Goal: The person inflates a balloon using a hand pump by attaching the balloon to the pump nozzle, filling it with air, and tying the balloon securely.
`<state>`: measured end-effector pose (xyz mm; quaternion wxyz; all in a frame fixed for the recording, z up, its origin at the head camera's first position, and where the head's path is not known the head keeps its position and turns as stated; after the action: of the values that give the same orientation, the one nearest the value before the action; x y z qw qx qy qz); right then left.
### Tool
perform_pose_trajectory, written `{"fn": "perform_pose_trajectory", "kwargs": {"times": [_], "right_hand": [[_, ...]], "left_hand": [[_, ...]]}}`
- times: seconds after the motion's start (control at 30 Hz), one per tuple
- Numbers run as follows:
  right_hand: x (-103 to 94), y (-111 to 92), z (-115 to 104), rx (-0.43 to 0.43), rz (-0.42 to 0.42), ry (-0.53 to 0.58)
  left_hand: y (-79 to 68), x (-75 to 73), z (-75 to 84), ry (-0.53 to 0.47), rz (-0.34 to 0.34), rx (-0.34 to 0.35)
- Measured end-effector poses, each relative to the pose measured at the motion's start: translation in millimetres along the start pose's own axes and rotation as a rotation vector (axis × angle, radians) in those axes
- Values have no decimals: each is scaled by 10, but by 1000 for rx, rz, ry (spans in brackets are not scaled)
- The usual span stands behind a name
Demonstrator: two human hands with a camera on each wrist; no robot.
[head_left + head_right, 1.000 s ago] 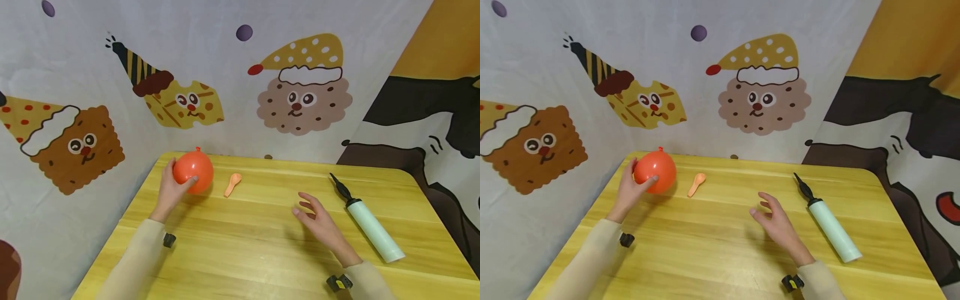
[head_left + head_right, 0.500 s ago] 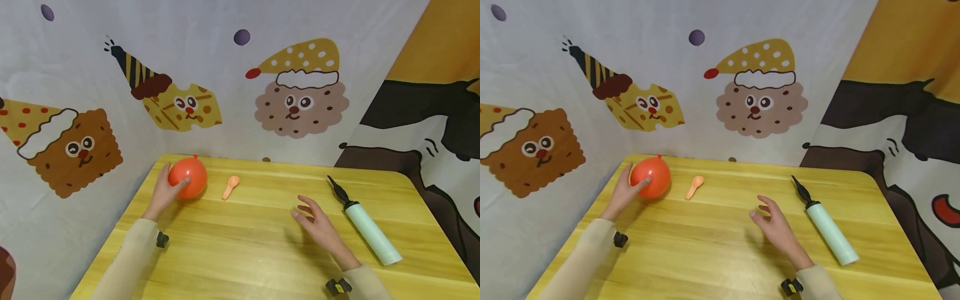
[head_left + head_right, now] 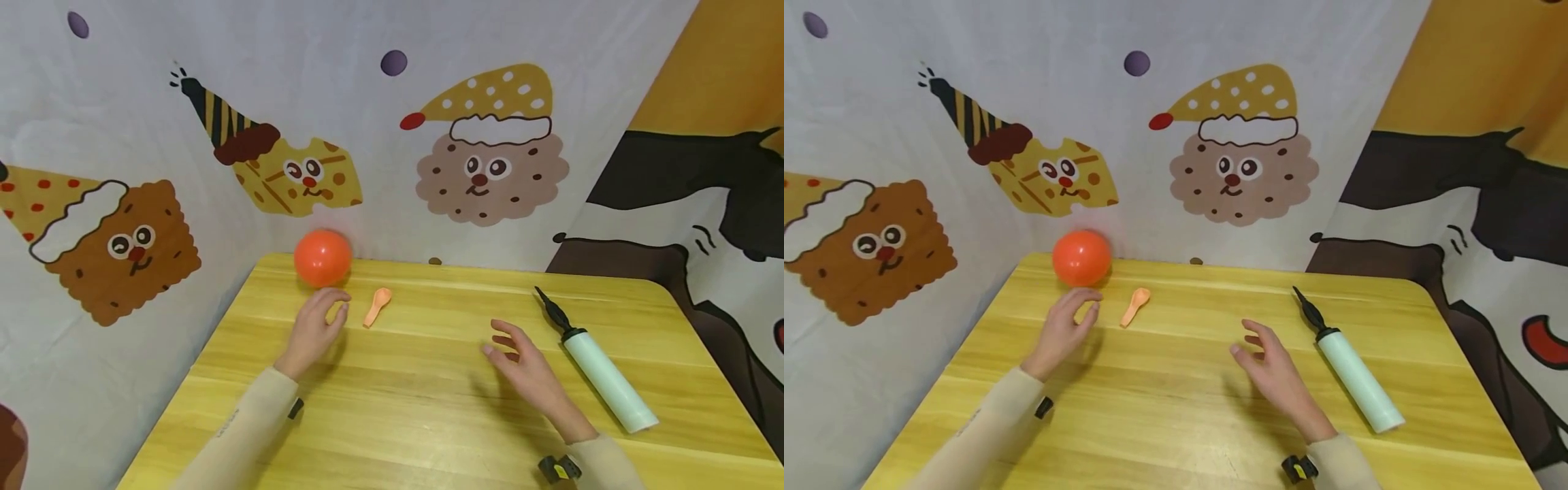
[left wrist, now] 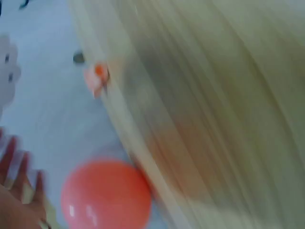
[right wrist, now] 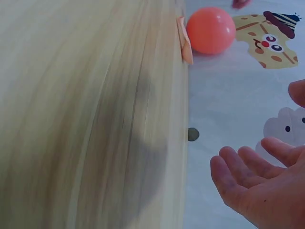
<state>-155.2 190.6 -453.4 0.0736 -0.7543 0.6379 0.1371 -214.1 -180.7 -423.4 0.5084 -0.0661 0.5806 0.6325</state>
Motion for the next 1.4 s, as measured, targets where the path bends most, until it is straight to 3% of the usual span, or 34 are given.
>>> {"fn": "perform_pose_trajectory", "kwargs": {"times": [0.1, 0.17, 0.3, 0.43, 0.63, 0.83, 0.93, 1.0, 1.1, 1.27, 1.4], "right_hand": [[-51, -43, 7, -36, 6, -87], [-103, -80, 9, -63, 2, -151], [-269, -188, -7, -98, -14, -260], [-474, -304, -21, -108, -12, -338], [-705, -412, 43, -86, -5, -418], [-896, -485, 97, -86, 24, -455], [-950, -523, 141, -91, 48, -473], [-970, -550, 181, -84, 66, -484], [-1000, -590, 244, -79, 87, -491], [-1066, -652, 306, -39, 116, -522], [-1128, -642, 269, -43, 143, -531]], "left_hand": [[37, 386, 82, 61, -272, -95], [64, 598, 95, 84, -415, -172], [120, 886, 73, 153, -598, -256], [164, 981, 20, 245, -659, -261], [122, 1001, -77, 331, -732, -257], [145, 1041, -62, 326, -726, -195], [148, 1077, -60, 206, -749, -230], [122, 1084, -85, 75, -769, -300], [52, 1081, -134, -206, -778, -460], [-42, 1119, -136, -749, -723, -725], [-52, 1142, -39, -1030, -633, -859]]}}
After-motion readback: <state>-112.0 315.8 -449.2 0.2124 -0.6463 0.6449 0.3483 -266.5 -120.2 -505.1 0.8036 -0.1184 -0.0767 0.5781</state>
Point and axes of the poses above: each hand's wrist, its own y-axis towards the middle knuckle, its own x-axis out of the palm, z = x × y, the point moved 7 cm from there along y, towards the middle knuckle, and after that the axes turned 12 degrees about y, right-handed, at the moved point
